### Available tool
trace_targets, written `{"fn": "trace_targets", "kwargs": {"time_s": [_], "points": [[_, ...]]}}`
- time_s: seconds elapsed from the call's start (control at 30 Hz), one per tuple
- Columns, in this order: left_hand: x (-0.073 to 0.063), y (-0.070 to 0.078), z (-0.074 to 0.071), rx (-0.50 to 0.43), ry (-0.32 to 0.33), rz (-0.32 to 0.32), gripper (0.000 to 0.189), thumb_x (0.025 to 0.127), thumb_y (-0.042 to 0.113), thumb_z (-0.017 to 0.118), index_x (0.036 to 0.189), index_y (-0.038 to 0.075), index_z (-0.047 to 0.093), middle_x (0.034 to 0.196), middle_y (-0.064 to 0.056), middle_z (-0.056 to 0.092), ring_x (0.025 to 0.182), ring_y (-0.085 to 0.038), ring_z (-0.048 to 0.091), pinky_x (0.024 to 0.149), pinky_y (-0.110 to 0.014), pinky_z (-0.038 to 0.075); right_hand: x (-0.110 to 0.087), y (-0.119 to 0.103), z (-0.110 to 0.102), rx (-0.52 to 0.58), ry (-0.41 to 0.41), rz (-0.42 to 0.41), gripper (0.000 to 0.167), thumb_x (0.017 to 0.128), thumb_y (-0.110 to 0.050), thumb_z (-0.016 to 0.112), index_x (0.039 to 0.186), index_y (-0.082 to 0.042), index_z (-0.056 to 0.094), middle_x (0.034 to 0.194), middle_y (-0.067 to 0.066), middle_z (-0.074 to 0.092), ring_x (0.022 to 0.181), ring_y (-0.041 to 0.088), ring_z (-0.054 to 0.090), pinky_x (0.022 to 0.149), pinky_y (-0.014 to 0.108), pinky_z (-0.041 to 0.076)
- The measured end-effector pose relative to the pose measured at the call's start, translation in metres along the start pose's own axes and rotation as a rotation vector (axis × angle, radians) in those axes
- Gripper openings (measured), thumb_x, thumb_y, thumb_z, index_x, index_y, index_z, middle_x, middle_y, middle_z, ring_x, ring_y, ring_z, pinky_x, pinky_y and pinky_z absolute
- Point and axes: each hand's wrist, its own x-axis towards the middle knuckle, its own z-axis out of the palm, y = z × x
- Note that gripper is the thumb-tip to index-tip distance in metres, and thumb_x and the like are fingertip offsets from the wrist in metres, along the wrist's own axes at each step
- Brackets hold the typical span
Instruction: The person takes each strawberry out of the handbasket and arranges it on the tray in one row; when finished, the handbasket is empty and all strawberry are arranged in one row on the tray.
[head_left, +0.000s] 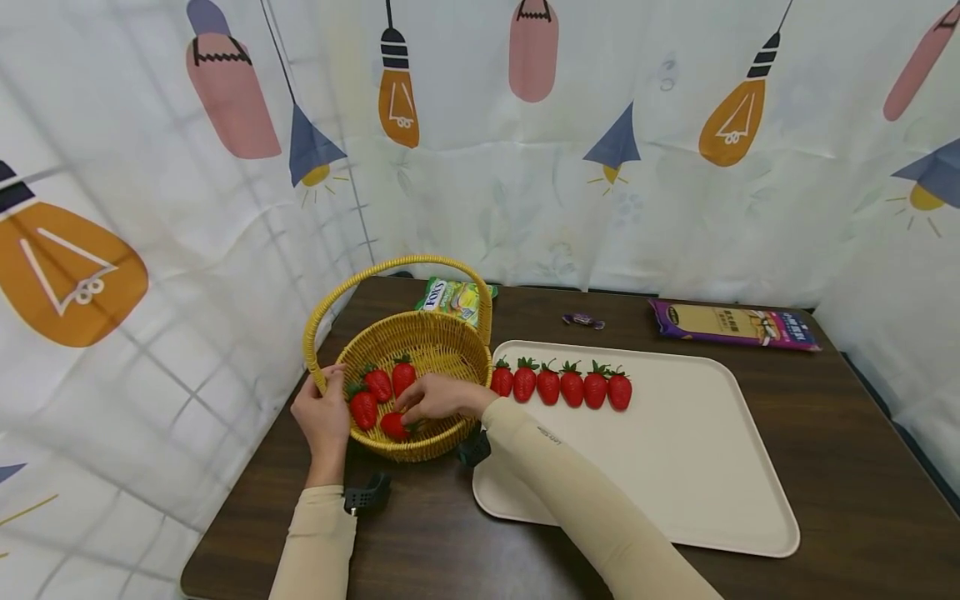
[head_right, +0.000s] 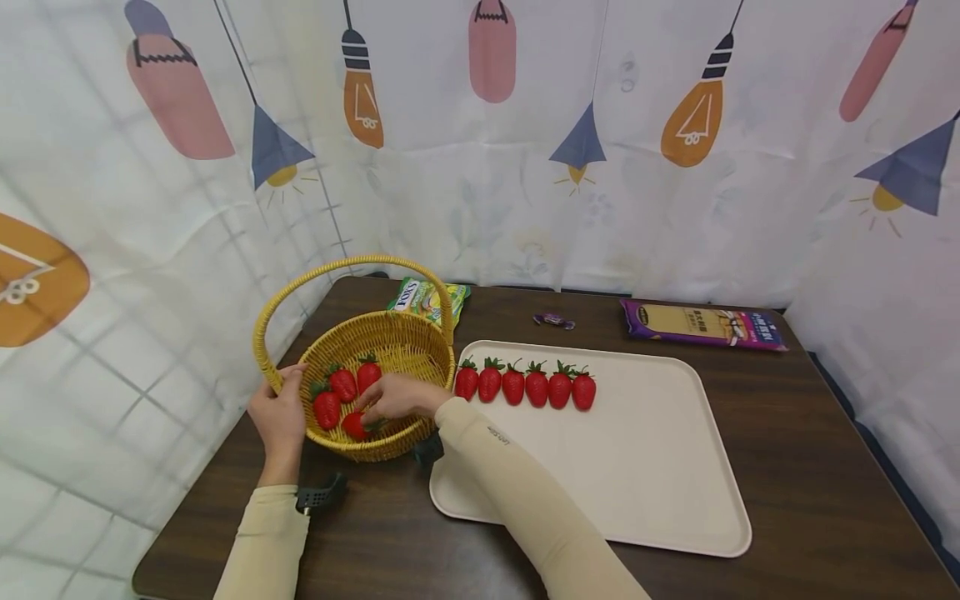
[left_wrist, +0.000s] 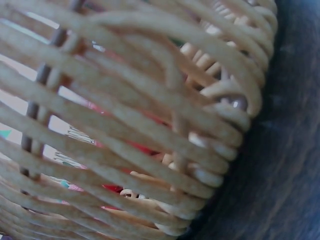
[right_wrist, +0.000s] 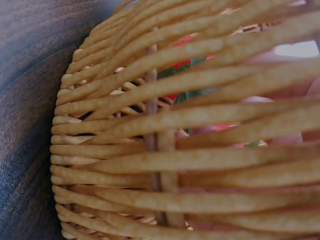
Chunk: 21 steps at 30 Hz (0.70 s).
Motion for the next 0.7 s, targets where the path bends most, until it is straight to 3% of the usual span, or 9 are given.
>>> {"fn": "trace_targets", "kwargs": {"time_s": [0.17, 0.33, 0.53, 0.7], "points": [[0.0005, -0.0007, -0.001, 0.007, -0.004, 0.0, 0.026, 0.096, 0.01, 0.056, 0.102, -0.011, 0.07, 0.109, -0.025, 0.069, 0.081, -0.003, 0.055, 0.071, -0.024, 0.036, 0.0006, -0.001, 0.0006, 0.078, -0.076, -0.014, 0.03, 0.091, -0.016, 0.068, 0.121, -0.011, 0.07, 0.107, -0.004, 0.071, 0.091, 0.006, 0.062, 0.08, 0.025, 0.051], [0.0013, -0.0022, -0.0012, 0.009, -0.006, 0.0, 0.025, 0.096, 0.01, 0.057, 0.102, -0.01, 0.07, 0.108, -0.025, 0.069, 0.078, -0.003, 0.054, 0.07, -0.026, 0.035, 0.0036, -0.0002, 0.0004, 0.013, -0.157, -0.067, 0.029, 0.089, -0.018, 0.071, 0.118, -0.016, 0.072, 0.106, -0.01, 0.07, 0.092, 0.004, 0.058, 0.081, 0.022, 0.049], [0.0007, -0.0017, -0.0021, 0.003, -0.005, 0.021, 0.024, 0.095, 0.009, 0.057, 0.101, -0.011, 0.07, 0.106, -0.026, 0.069, 0.071, -0.004, 0.05, 0.067, -0.024, 0.034, 0.0053, 0.0011, -0.0009, -0.039, -0.268, -0.138, 0.033, 0.09, -0.017, 0.07, 0.123, -0.019, 0.069, 0.11, -0.015, 0.067, 0.086, 0.006, 0.05, 0.071, 0.022, 0.045], [0.0013, -0.0032, -0.002, 0.002, -0.006, 0.023, 0.025, 0.095, 0.009, 0.058, 0.101, -0.011, 0.07, 0.106, -0.025, 0.069, 0.072, -0.004, 0.051, 0.066, -0.025, 0.034, 0.0059, 0.0018, -0.0019, -0.023, -0.328, -0.175, 0.038, 0.091, -0.014, 0.067, 0.128, -0.019, 0.066, 0.119, -0.017, 0.064, 0.094, 0.004, 0.051, 0.079, 0.022, 0.047]]}}
